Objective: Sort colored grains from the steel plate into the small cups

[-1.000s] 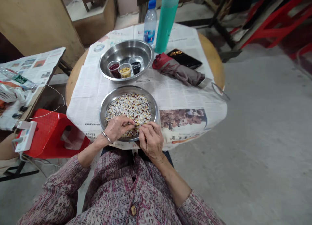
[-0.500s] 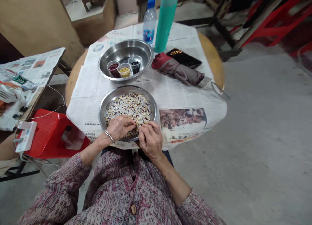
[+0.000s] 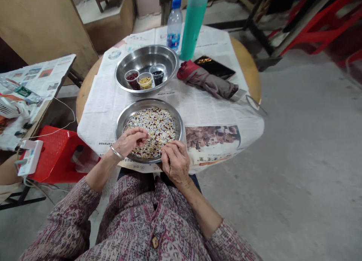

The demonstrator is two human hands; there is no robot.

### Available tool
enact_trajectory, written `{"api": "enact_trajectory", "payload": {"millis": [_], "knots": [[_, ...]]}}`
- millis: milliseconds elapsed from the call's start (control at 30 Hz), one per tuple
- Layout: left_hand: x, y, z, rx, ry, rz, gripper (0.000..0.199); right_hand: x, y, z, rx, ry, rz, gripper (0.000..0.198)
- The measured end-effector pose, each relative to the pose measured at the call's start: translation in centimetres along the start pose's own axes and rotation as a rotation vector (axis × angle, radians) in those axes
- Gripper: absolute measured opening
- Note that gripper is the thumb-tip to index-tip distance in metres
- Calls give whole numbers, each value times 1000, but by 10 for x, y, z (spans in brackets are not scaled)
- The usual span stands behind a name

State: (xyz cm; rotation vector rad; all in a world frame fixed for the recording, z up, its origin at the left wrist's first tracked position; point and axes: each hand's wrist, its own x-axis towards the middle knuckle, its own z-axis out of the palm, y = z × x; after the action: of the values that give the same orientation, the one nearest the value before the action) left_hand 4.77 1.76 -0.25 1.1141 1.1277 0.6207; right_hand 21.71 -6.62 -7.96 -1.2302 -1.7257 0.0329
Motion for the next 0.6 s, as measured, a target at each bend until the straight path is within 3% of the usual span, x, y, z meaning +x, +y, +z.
{"api": "enact_trajectory", "payload": {"millis": [167, 267, 433, 600], "knots": [[-3, -5, 5, 634, -38, 241, 7, 0, 0, 0, -14, 2, -6, 16], [-6, -7, 9, 931, -28, 293, 8, 0, 1, -1, -20, -1, -4, 16], [-9, -4, 15, 1156, -34, 232, 13, 0, 0, 0, -16, -10, 3, 16], [-10, -5, 17, 1216, -29, 236, 14, 0, 1, 0, -8, -9, 14, 16]]}}
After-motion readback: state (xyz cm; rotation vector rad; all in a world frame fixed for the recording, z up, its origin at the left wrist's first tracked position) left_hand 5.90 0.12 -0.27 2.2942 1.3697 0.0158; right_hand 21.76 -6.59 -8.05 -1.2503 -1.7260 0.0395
